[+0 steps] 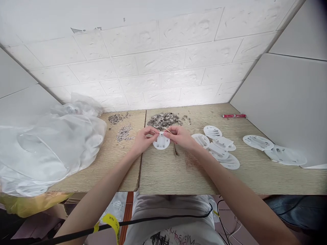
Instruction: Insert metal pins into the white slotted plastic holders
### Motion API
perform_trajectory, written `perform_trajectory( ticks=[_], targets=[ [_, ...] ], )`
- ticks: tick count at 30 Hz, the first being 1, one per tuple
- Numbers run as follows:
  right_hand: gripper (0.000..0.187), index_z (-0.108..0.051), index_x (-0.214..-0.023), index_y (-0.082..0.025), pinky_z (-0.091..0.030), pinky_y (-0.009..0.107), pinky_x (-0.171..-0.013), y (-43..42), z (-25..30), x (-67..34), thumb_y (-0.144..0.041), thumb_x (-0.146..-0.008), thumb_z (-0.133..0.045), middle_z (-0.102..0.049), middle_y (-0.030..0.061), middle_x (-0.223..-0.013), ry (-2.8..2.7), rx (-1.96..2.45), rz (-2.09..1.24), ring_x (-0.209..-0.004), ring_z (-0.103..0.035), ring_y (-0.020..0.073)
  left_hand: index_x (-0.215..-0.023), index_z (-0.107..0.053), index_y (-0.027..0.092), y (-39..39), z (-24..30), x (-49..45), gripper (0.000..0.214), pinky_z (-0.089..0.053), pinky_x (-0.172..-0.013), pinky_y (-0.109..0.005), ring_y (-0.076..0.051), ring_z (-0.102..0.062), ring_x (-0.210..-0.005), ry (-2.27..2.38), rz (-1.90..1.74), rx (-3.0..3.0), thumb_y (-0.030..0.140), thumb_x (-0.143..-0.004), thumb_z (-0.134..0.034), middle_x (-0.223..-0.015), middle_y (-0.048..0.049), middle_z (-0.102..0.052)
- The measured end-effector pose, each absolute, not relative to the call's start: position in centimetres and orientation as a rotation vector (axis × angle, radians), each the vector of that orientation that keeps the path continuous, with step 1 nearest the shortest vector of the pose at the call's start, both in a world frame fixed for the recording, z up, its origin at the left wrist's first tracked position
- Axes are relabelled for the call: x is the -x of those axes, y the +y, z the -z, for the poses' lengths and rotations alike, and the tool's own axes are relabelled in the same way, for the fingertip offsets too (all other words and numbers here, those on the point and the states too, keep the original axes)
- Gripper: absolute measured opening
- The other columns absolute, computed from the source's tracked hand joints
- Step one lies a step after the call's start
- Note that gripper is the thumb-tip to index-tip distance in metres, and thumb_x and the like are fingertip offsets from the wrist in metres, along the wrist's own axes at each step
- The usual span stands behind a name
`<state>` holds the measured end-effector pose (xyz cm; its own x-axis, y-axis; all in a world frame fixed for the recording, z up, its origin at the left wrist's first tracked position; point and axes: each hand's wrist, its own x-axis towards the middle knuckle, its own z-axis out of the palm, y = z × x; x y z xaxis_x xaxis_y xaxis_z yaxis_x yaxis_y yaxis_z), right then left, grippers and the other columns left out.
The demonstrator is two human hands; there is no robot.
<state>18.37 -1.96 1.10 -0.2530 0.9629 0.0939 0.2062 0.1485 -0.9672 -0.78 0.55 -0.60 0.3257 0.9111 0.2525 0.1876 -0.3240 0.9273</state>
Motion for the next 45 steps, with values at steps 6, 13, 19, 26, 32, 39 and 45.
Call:
perform_trajectory(
  ticks=[6,13,19,26,32,39,45],
  targets=[
    [0.042,-0.064,-0.078,-0.015,-0.028,0.024,-0.050,-2.1,-1.3,-18.3,-0.056,-0.076,-0.062,-0.048,-0.0032,-0.057,-1.627,1.180,-1.160,-0.052,-0.038,0.0093,-0.080,-0.065,0.016,0.6,0.6,0.7,0.014,-0.052,-0.058,-0.024,-0.013,-0.063,-0.070,1.019,-1.053,-1.728,0.027,-0.073,-0.067,-0.087,-0.0056,-0.068],
    [0.037,-0.064,-0.077,-0.015,-0.028,0.024,-0.050,-2.0,-0.7,-18.2,-0.052,-0.077,-0.061,-0.048,-0.0029,-0.058,-1.657,1.180,-1.124,-0.052,-0.039,0.0095,-0.075,-0.064,0.015,0.3,0.8,0.6,0.010,-0.052,-0.054,-0.023,-0.014,-0.063,-0.071,1.037,-1.072,-1.856,0.025,-0.073,-0.065,-0.085,-0.0062,-0.067],
    [0.029,-0.062,-0.077,-0.016,-0.031,0.024,-0.051,-1.8,-0.3,-17.8,-0.045,-0.080,-0.059,-0.053,-0.0013,-0.064,-1.642,1.153,-1.112,-0.055,-0.042,0.0099,-0.068,-0.061,0.016,0.2,0.7,0.7,0.007,-0.052,-0.053,-0.022,-0.015,-0.061,-0.076,1.030,-1.127,-1.975,0.021,-0.073,-0.062,-0.082,-0.0053,-0.064],
    [0.027,-0.060,-0.077,-0.017,-0.030,0.024,-0.049,-2.1,-0.5,-17.6,-0.043,-0.081,-0.058,-0.050,-0.0015,-0.063,-1.633,1.160,-1.130,-0.054,-0.040,0.0100,-0.067,-0.058,0.017,0.0,0.7,0.7,0.008,-0.052,-0.049,-0.019,-0.013,-0.060,-0.073,1.015,-1.179,-2.100,0.016,-0.074,-0.060,-0.082,-0.0038,-0.063],
    [0.027,-0.055,-0.078,-0.019,-0.036,0.025,-0.052,-1.7,0.3,-17.3,-0.045,-0.084,-0.055,-0.052,-0.0012,-0.068,-1.582,1.102,-1.132,-0.059,-0.044,0.0117,-0.071,-0.059,0.017,0.2,0.6,0.9,0.006,-0.052,-0.049,-0.018,-0.010,-0.060,-0.069,0.992,-1.264,-2.213,0.015,-0.077,-0.060,-0.083,-0.0032,-0.064],
    [0.027,-0.052,-0.081,-0.021,-0.039,0.026,-0.056,-1.3,1.4,-17.0,-0.047,-0.084,-0.054,-0.052,-0.0016,-0.071,-1.514,1.055,-1.134,-0.064,-0.046,0.0125,-0.081,-0.062,0.017,0.1,0.5,1.2,0.007,-0.051,-0.048,-0.016,-0.008,-0.059,-0.067,0.902,-1.324,-2.397,0.017,-0.084,-0.055,-0.086,-0.0040,-0.064],
    [0.026,-0.053,-0.081,-0.021,-0.038,0.025,-0.055,-1.2,1.8,-17.0,-0.046,-0.085,-0.054,-0.052,-0.0008,-0.072,-1.529,1.054,-1.127,-0.064,-0.046,0.0127,-0.081,-0.061,0.016,0.1,0.7,1.4,0.011,-0.052,-0.053,-0.020,-0.010,-0.059,-0.066,0.932,-1.226,-2.528,0.020,-0.086,-0.052,-0.090,-0.0057,-0.065]
  ],
)
